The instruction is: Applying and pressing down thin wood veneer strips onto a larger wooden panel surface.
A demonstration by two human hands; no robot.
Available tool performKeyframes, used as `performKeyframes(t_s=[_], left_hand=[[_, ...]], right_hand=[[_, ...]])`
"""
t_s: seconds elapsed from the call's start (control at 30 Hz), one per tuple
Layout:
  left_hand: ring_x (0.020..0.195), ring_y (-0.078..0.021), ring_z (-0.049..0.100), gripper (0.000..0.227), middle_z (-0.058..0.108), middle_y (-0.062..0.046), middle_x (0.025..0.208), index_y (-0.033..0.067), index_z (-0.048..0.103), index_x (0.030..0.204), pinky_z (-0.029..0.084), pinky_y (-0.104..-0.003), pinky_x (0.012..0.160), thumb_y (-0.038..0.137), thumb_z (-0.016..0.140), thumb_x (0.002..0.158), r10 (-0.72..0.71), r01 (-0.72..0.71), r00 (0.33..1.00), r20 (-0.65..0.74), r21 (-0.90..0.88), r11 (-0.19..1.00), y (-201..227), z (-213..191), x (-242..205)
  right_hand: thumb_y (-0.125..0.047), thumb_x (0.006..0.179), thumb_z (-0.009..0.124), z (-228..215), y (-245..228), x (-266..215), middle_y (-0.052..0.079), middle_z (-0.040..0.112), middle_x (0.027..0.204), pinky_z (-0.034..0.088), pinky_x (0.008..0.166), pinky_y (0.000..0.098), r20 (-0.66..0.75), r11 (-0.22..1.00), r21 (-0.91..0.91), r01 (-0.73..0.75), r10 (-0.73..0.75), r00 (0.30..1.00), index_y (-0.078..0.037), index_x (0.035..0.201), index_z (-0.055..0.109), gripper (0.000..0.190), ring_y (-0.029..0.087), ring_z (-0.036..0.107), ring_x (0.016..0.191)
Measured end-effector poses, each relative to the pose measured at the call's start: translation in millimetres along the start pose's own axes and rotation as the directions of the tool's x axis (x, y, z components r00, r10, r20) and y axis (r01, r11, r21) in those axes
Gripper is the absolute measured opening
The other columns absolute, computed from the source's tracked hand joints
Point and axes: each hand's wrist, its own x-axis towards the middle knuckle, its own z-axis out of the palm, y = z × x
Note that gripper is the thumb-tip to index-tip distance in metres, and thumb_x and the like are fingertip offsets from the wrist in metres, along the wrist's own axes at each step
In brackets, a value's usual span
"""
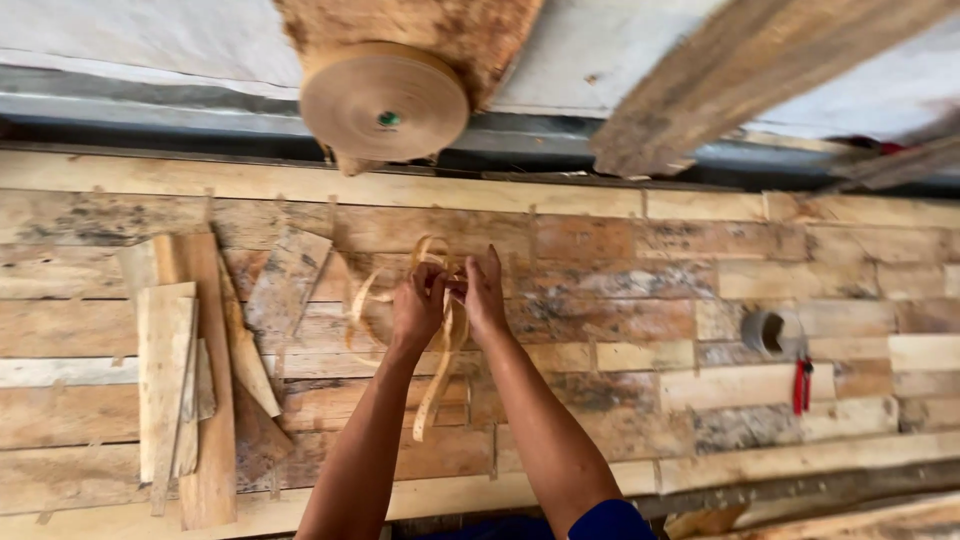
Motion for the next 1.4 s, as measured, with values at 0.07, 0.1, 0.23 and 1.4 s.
performKeyframes(t_s=[0.07,0.1,0.23,1.4], left_hand=[[0.078,-0.0282,0.074,0.011,0.073,-0.015,0.090,0.0028,0.070,0.098,0.056,-0.040,0.067,0.013,0.068,0.096,0.030,-0.031,0.999,0.042,0.007,1.000,3.3,11.2,-21.2],[0.078,-0.0278,0.074,0.011,0.073,-0.015,0.090,0.0033,0.070,0.098,0.056,-0.040,0.066,0.014,0.068,0.097,0.059,-0.060,0.997,0.053,0.019,0.998,3.9,15.4,-32.7],[0.075,-0.0315,0.071,0.012,0.073,-0.015,0.086,0.0053,0.073,0.100,0.054,-0.042,0.069,0.015,0.072,0.094,0.141,-0.146,0.988,0.069,0.065,0.987,37.7,23.1,-66.7],[0.085,-0.0327,0.074,0.030,0.076,-0.016,0.095,0.0118,0.071,0.121,0.057,-0.044,0.075,0.010,0.064,0.091,-0.097,0.067,0.991,0.094,0.277,0.959,110.8,290.1,-282.4]], right_hand=[[-0.034,0.100,0.056,-47.4,25.6,2.1,0.002,0.069,0.094,0.056,0.074,0.0318,-0.046,0.998,0.031,0.054,-0.053,0.998,-0.031,0.138,0.046,0.040,0.014,0.066,0.082],[-0.035,0.101,0.054,-70.4,40.4,1.7,0.002,0.070,0.096,0.056,0.074,0.0300,-0.063,0.993,0.051,0.110,-0.106,0.992,-0.020,0.139,0.050,0.041,0.012,0.067,0.084],[-0.030,0.111,0.061,-155.8,95.6,-9.4,0.006,0.071,0.098,0.052,0.072,0.0322,0.044,0.939,-0.230,0.257,-0.253,0.966,0.004,0.126,0.067,0.038,0.015,0.065,0.086],[-0.027,0.086,0.085,-463.3,40.6,17.5,0.006,0.074,0.084,0.055,0.072,0.0339,-0.125,0.656,-0.730,0.193,-0.406,0.905,-0.005,0.098,0.069,0.030,0.018,0.069,0.076]])
